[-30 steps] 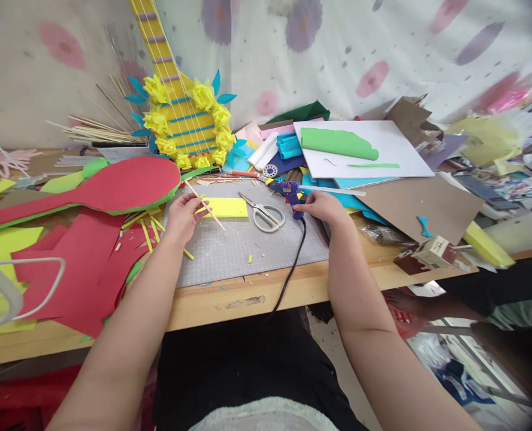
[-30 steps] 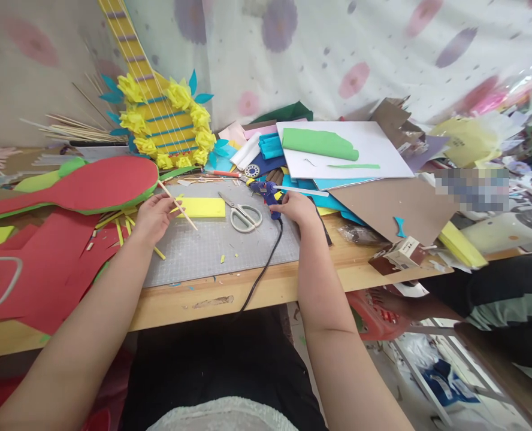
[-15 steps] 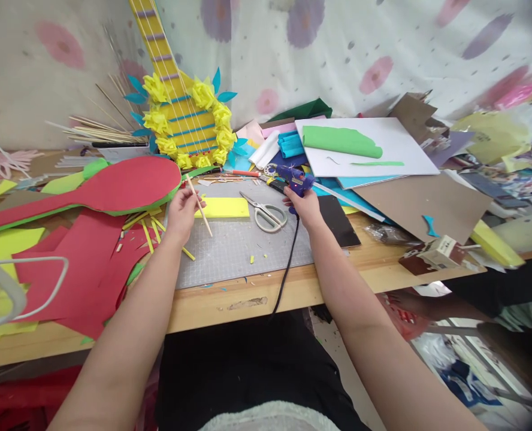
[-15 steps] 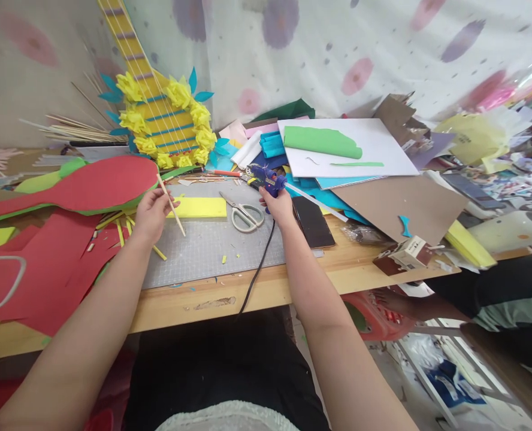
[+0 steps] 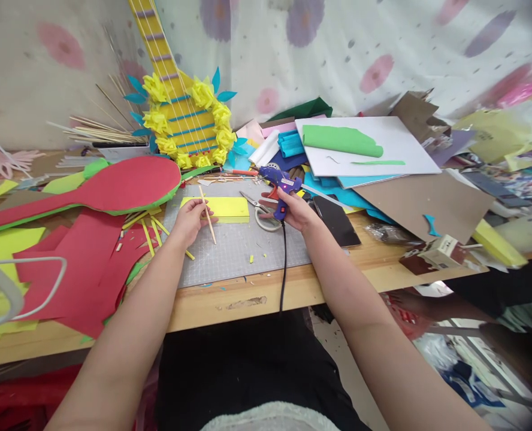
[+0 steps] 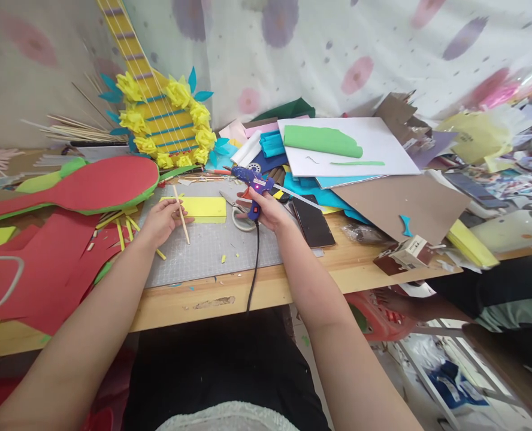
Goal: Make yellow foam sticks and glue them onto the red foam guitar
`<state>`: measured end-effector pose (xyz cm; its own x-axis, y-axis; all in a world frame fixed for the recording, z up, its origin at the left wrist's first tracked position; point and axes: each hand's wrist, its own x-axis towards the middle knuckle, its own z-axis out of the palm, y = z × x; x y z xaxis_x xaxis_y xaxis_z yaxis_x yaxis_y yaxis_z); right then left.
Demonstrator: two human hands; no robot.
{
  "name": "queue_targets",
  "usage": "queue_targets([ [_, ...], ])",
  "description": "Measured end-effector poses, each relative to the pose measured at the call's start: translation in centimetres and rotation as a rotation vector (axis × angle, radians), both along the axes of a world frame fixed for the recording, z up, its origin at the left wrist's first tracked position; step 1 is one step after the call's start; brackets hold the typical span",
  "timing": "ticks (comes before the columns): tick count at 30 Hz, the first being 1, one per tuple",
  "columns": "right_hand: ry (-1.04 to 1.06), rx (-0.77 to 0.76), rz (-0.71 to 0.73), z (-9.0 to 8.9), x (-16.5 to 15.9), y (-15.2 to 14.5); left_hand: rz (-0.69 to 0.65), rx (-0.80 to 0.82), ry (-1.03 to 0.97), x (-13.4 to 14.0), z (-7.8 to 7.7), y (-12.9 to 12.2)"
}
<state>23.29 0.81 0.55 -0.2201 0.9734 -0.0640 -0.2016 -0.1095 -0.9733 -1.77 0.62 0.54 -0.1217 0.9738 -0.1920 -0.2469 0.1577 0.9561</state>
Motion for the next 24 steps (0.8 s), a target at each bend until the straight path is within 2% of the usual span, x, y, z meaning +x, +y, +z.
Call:
queue_targets([
  [3,0.002,0.02,-0.104,-0.2,0.3,0.6,0.021,0.005,-0.014,0.1,-0.1,-0.1],
  [7,-0.102,0.096,-0.234,-0.5,0.3,1.0,0.032,0.016,0.014,0.4,0.0,-0.4],
  [12,-0.094,0.156,-0.308,-1.7,-0.4,1.6,0.026,0.015,0.002,0.4,0.0,-0.4],
  [16,-0.12,0.205,-0.307,-2.6,-1.1,2.0,0.02,-0.002,-0.013,0.2,0.0,-0.4],
  [19,-0.02,0.18,-0.314,-2.2,-1.5,1.4,0.02,-0.005,-0.031,0.1,0.0,-0.3],
  [21,0.103,0.123,-0.249,-1.5,-1.8,0.7,0.029,-0.003,-0.043,0.0,0.0,-0.3],
  [24,0.225,0.009,-0.051,-0.3,-2.5,-0.3,0.035,-0.008,-0.057,-0.1,0.0,-0.3],
])
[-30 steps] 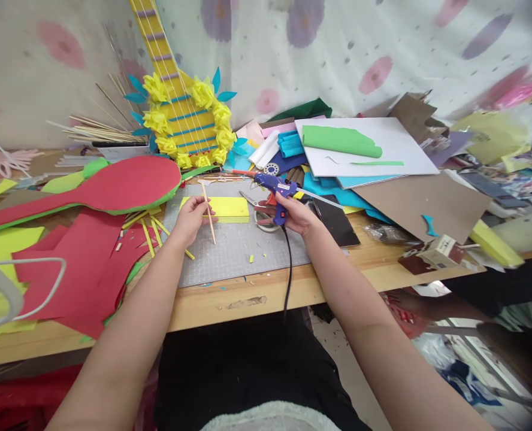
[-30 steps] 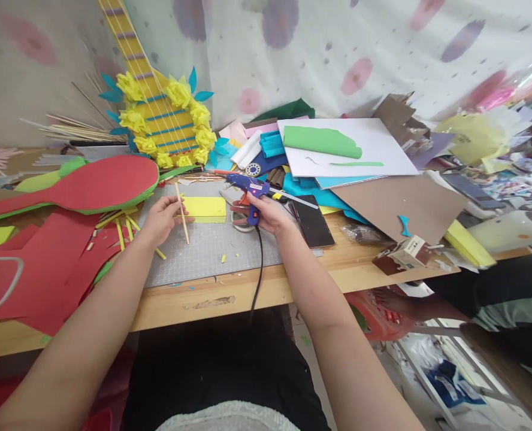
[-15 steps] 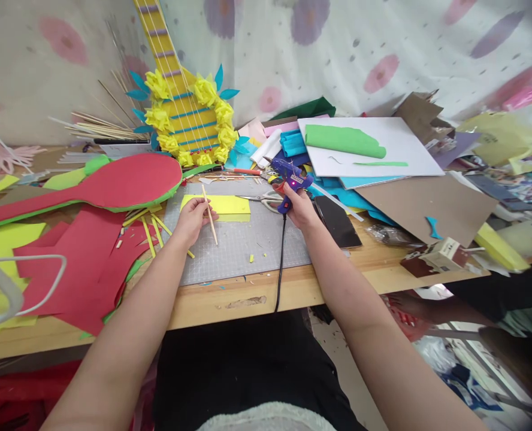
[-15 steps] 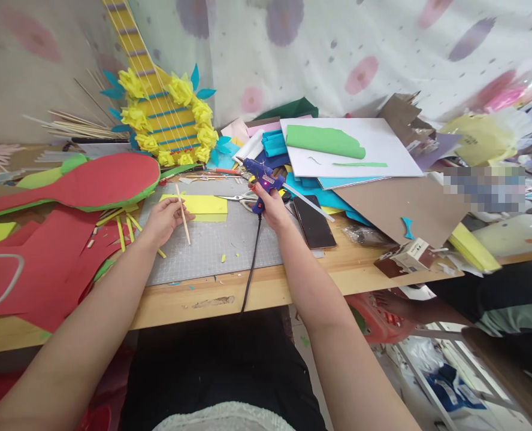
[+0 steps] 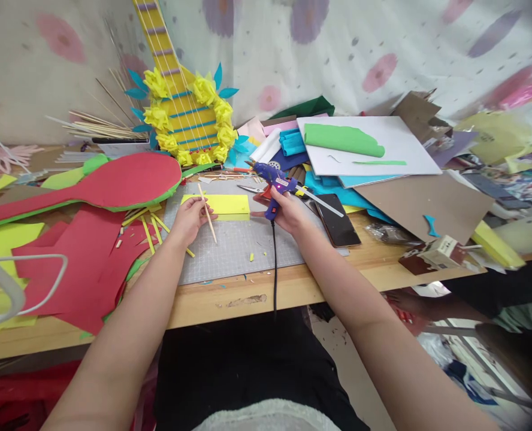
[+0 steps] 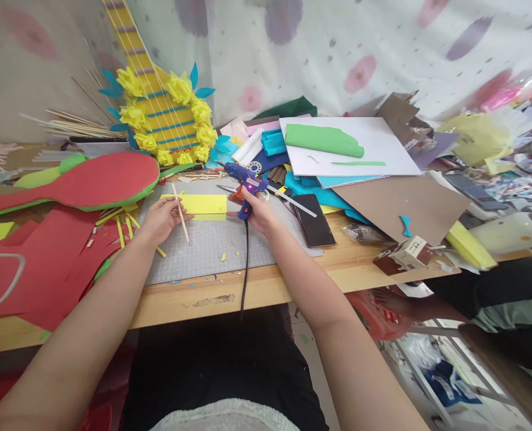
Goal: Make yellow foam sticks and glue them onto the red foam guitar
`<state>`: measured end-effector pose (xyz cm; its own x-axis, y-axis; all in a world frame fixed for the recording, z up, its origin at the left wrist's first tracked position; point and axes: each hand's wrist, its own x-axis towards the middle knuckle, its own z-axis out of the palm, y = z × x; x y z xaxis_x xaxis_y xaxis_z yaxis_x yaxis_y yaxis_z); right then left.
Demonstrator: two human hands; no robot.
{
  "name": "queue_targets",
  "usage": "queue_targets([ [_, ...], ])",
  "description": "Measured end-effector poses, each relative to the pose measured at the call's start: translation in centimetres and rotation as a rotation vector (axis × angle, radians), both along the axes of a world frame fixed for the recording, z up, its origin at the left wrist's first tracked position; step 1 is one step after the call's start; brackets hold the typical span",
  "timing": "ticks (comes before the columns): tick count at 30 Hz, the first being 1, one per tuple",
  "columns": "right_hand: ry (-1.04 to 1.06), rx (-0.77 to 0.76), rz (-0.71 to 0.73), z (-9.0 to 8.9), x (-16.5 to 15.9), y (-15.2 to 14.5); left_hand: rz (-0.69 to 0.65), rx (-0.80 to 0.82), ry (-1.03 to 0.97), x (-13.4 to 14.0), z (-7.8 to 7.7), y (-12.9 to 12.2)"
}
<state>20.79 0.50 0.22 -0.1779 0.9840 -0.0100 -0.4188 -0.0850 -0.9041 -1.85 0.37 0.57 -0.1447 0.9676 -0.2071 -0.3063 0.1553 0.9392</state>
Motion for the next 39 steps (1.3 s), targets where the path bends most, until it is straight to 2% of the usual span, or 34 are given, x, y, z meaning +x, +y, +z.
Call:
queue_targets([
  [3,0.046,-0.096,0.117,0.2,-0.8,0.0,-0.012,-0.001,-0.014,-0.1,-0.1,0.1],
  [9,0.051,-0.147,0.143,-0.4,-2.1,1.6,-0.017,-0.04,-0.02,-0.3,-0.1,0.1],
  [20,-0.091,0.004,0.046,1.3,-5.1,6.3,-0.021,0.002,0.045,-0.2,0.0,-0.5],
  [24,-0.103,0.043,0.014,1.5,-5.8,7.8,0.019,0.021,0.111,-0.3,-0.3,-0.2],
  [32,-0.237,0.068,0.042,0.1,-5.4,7.0,0.082,0.102,0.045,-0.6,-0.8,0.6],
  [35,-0.151,-0.001,0.047,0.4,-5.5,6.8,0.074,0.111,0.099,-0.6,-0.8,0.6],
  [39,0.047,-0.172,0.042,2.5,-5.0,7.1,0.015,0.119,0.104,-0.8,-0.6,0.3],
])
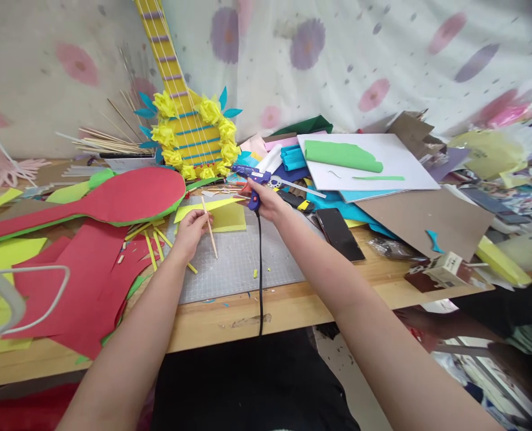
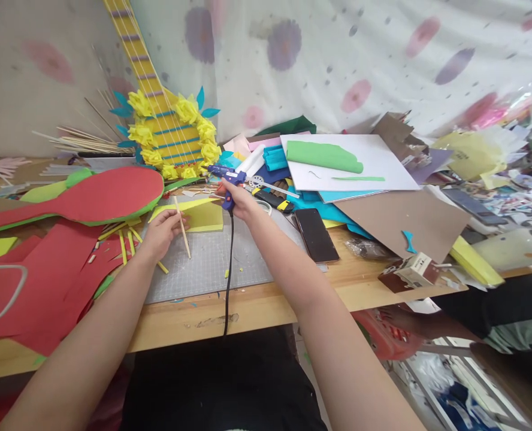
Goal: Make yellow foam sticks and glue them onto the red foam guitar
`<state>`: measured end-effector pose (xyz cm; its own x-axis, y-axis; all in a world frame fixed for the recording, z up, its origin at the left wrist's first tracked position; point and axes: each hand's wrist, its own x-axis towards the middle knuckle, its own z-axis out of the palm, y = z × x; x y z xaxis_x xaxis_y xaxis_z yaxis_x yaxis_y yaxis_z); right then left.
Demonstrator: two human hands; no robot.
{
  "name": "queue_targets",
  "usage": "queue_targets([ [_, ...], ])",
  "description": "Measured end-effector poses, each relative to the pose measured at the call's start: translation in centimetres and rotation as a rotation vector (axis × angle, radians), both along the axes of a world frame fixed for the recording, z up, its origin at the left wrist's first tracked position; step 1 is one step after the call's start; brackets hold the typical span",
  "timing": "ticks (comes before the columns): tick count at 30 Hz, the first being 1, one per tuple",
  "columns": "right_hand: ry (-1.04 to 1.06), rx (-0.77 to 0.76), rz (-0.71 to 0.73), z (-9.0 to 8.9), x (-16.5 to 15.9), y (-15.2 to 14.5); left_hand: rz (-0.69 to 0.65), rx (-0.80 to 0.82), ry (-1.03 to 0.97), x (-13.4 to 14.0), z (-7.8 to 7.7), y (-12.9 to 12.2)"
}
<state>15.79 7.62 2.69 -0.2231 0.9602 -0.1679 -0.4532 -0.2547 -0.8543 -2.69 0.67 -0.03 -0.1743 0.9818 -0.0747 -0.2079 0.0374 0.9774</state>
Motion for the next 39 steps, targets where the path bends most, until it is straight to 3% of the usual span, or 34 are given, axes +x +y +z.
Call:
queue_targets([
  [5,0.056,-0.098,-0.084,1.4,1.3,1.0,-0.04,-0.086,-0.124,-0.4,0.7,-0.2],
  [10,-0.056,-0.16,-0.267,0.1,1.5,2.0,-0.097,-0.198,-0.178,-0.6,1.2,-0.4],
  [14,-0.16,-0.034,-0.403,-0.7,1.8,1.2,-0.1,-0.206,-0.235,-0.7,1.4,-0.4],
  [16,-0.19,0.09,-0.342,-0.8,2.5,-0.2,-0.075,-0.208,-0.254,-0.8,1.4,-0.4],
  [20,-0.332,0.311,-0.072,-0.9,4.8,-4.3,-0.069,-0.18,-0.267,-0.8,1.4,-0.4],
  [23,-0.471,0.357,0.254,-1.2,6.5,-6.4,-0.051,-0.147,-0.242,-0.8,1.4,-0.4],
  [25,-0.53,0.37,0.371,-1.3,7.0,-7.0,-0.033,-0.115,-0.218,-0.8,1.3,-0.4],
  [39,-0.728,0.459,0.532,-1.9,5.2,-7.3,0.046,-0.096,-0.171,-0.6,1.2,-0.4],
])
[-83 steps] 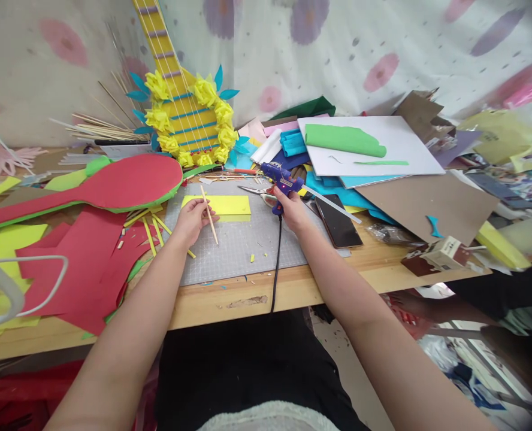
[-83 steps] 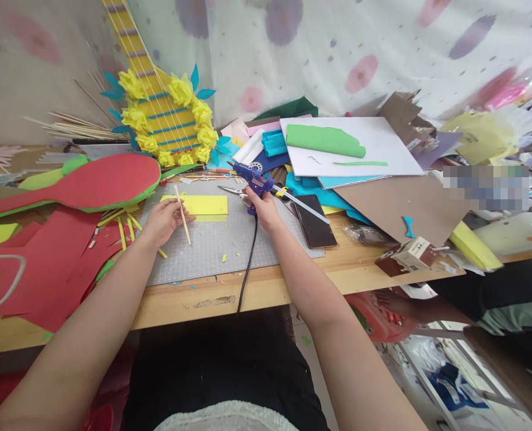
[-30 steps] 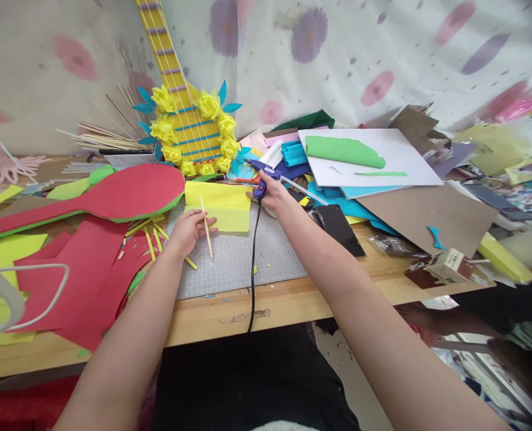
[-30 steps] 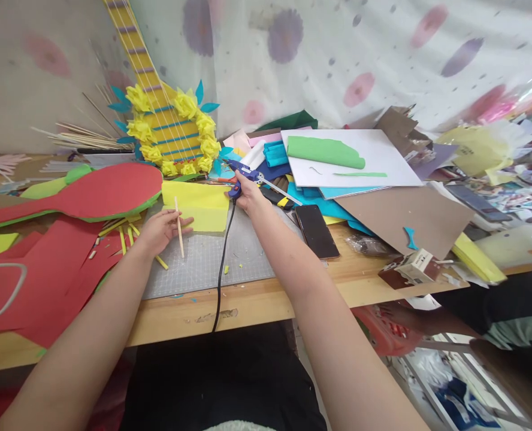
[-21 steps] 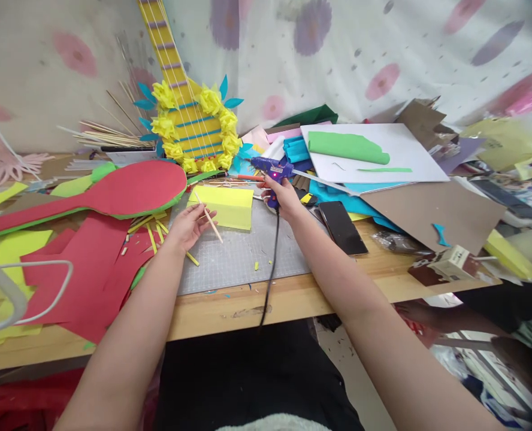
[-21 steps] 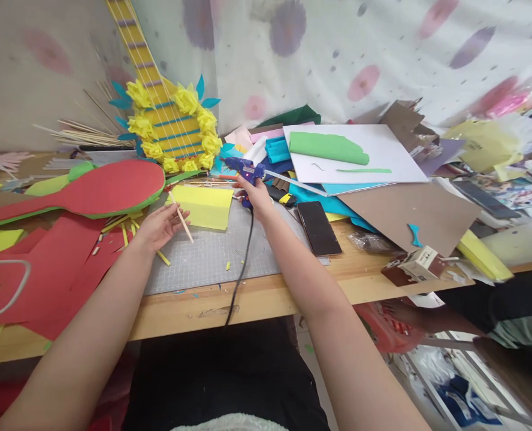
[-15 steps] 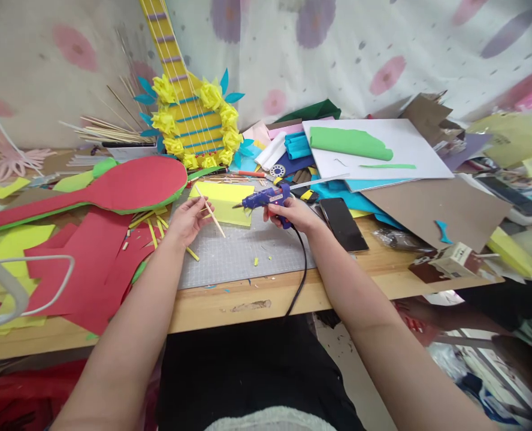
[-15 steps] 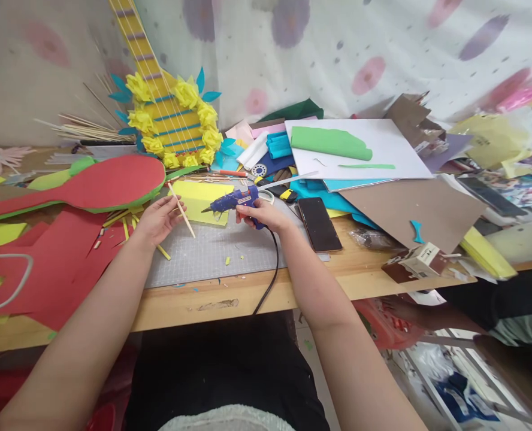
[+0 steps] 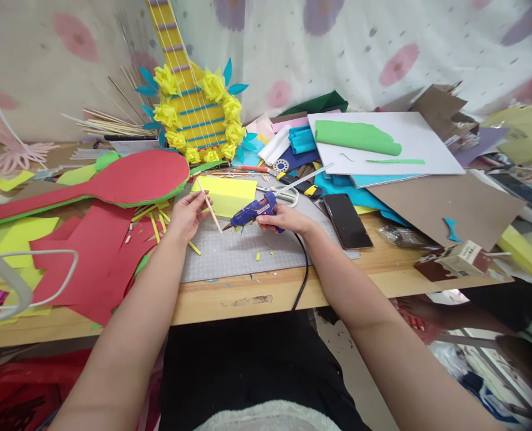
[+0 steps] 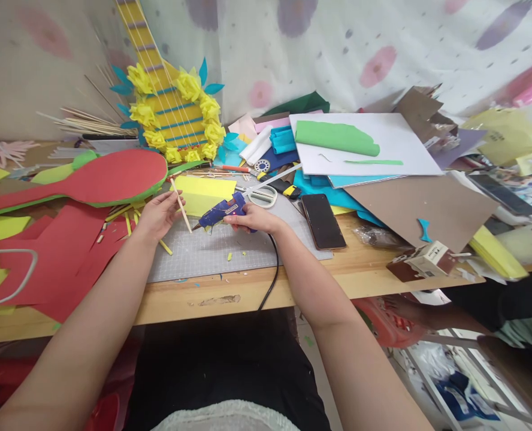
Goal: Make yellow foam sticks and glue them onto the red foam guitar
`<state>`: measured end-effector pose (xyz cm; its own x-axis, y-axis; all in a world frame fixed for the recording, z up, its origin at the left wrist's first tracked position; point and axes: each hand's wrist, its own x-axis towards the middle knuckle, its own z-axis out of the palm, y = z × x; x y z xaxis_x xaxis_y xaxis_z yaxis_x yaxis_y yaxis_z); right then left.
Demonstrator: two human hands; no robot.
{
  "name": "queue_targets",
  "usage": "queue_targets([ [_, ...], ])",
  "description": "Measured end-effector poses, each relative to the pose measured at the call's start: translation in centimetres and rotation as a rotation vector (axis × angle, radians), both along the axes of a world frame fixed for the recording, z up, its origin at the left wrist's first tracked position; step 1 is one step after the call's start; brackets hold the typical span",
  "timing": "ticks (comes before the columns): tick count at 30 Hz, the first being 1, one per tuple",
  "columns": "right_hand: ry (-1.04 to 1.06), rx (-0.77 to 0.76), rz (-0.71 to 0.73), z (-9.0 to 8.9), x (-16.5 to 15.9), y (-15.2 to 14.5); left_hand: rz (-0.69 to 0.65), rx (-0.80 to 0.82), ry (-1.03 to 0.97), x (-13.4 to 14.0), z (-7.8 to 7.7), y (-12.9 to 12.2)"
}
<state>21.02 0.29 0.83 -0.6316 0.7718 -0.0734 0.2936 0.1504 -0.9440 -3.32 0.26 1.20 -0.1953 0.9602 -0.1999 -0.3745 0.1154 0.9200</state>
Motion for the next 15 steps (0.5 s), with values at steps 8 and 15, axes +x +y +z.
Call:
queue_targets([
  [8,-0.017,-0.03,0.011,0.51,-0.2,-0.16,0.001,-0.004,0.021,0.05,0.09,-0.1],
  [15,0.001,-0.024,0.021,0.4,-0.22,-0.09,-0.008,0.004,0.031,0.14,-0.04,-0.05],
])
